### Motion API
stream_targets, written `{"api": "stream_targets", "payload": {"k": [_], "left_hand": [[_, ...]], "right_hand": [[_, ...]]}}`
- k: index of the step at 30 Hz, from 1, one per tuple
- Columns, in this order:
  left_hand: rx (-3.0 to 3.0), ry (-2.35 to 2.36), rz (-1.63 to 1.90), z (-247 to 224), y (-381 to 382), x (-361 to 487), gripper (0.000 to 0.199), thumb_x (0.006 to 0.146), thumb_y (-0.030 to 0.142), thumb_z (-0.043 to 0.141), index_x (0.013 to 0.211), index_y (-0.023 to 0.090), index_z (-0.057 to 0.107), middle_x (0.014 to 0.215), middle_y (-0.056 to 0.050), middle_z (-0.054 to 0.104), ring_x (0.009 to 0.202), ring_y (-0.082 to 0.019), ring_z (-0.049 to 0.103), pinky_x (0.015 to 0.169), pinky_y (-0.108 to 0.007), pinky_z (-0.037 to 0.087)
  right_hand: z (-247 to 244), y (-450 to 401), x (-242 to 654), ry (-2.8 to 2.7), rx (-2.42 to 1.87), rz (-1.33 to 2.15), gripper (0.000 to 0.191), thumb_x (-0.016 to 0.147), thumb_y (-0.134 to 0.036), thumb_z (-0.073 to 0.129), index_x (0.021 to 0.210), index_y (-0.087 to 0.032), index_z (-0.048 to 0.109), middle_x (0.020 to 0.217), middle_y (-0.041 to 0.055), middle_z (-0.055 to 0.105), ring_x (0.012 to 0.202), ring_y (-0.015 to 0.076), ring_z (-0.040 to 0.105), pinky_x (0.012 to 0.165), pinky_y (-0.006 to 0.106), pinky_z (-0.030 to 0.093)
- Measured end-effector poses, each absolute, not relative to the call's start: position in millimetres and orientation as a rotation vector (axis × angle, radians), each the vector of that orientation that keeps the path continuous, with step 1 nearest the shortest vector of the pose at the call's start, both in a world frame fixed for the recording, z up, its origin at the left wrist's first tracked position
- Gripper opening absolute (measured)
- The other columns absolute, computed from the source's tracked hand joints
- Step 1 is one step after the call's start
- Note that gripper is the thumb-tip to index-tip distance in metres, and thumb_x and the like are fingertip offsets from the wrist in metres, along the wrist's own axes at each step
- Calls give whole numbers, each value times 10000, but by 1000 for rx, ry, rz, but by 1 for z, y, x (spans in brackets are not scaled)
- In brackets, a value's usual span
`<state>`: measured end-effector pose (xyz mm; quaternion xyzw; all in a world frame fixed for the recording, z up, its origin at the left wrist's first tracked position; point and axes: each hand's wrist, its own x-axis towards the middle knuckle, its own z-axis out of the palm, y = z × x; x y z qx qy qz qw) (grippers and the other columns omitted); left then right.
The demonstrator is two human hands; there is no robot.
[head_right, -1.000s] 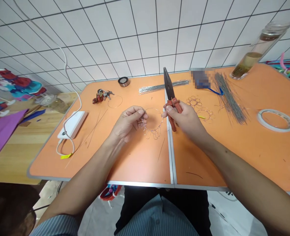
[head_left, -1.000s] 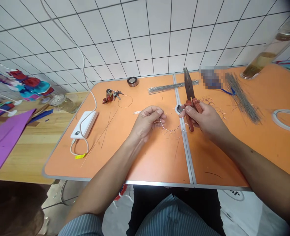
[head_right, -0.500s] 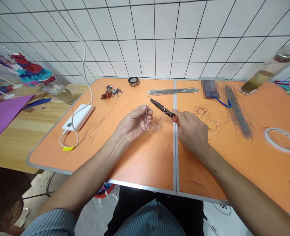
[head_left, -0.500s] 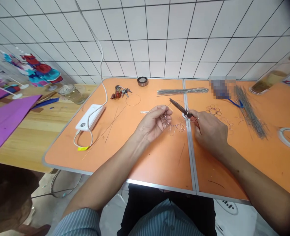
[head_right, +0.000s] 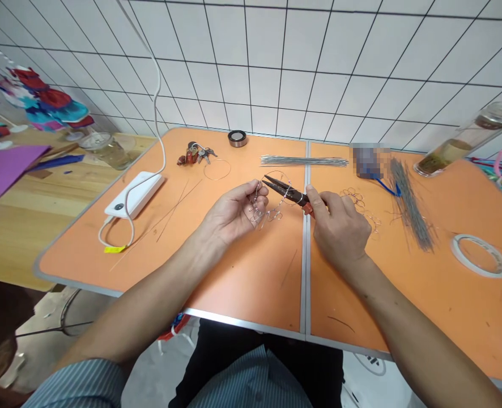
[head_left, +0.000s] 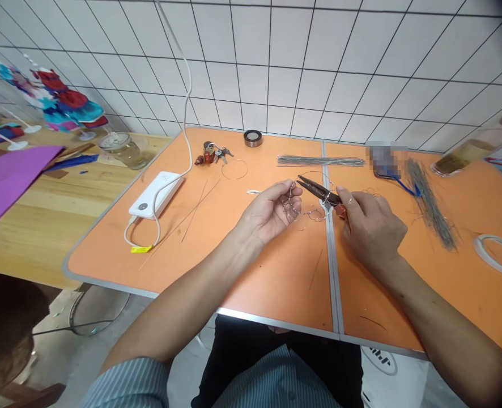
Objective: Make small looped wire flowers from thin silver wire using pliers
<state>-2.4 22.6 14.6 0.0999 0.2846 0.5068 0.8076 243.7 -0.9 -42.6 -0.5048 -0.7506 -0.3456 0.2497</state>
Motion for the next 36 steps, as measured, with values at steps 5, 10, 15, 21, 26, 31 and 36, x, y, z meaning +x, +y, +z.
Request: {"api": "stream_targets", "payload": {"k": [5, 10, 15, 21, 26, 31, 36], "left_hand": [[198, 595, 1086, 15, 22, -2, 278, 1085, 105, 586, 828, 108, 693, 718, -41, 723, 541, -74, 673, 565, -146, 585], [190, 597, 1077, 16, 22, -3, 264, 1082, 111, 592, 837, 117, 691, 711, -34, 721, 535, -73, 669, 564, -143, 583], [164, 600, 1077, 17, 22, -2, 257, 1071, 120, 619, 824, 125, 687, 698, -30, 714, 528, -72, 660, 553, -145, 580], [155, 641, 1092, 18, 22, -1, 233, 1057, 121, 640, 829, 130, 690, 695, -27, 706, 529, -72, 650, 552, -151, 570], [187, 639, 1097, 16, 22, 0, 221, 1055, 127, 644, 838, 136, 683, 707, -23, 711, 540, -71, 647, 561, -156, 565], [242, 647, 1107, 15, 20, 1, 226, 1072, 142, 635, 849, 132, 672, 709, -14, 708, 535, -68, 646, 553, -161, 555], [311, 648, 1144, 15, 18, 2, 194, 1060, 107, 628, 876, 126, 685, 727, -22, 718, 553, -74, 658, 584, -175, 572]], "right_hand": [[-43, 1, 249, -2048, -1406, -975, 553, 1010, -166, 671, 1549, -294, 674, 1141, 82, 825, 904, 217, 612, 646, 362, 248], [-44, 3, 250, -2041, -1400, -985, 543, 1012, -204, 679, 1546, -299, 678, 1144, 88, 824, 902, 217, 608, 660, 367, 257], [-40, 2, 250, -2066, -1457, -940, 535, 1020, -240, 654, 1550, -304, 682, 1165, 112, 819, 923, 237, 612, 670, 381, 254], [-40, 1, 252, -2057, -1465, -866, 526, 1044, -292, 648, 1569, -325, 674, 1178, 119, 814, 941, 245, 611, 683, 386, 262], [-42, 3, 254, -2024, -1490, -835, 479, 1069, -348, 635, 1544, -341, 694, 1177, 122, 809, 930, 238, 590, 684, 390, 251], [-40, 5, 254, -2018, -1456, -902, 488, 1066, -339, 645, 1551, -326, 694, 1143, 115, 814, 904, 232, 581, 677, 386, 232], [-40, 6, 256, -2017, -1481, -937, 541, 1039, -289, 632, 1577, -307, 680, 1112, 127, 803, 888, 229, 571, 666, 392, 236]]}}
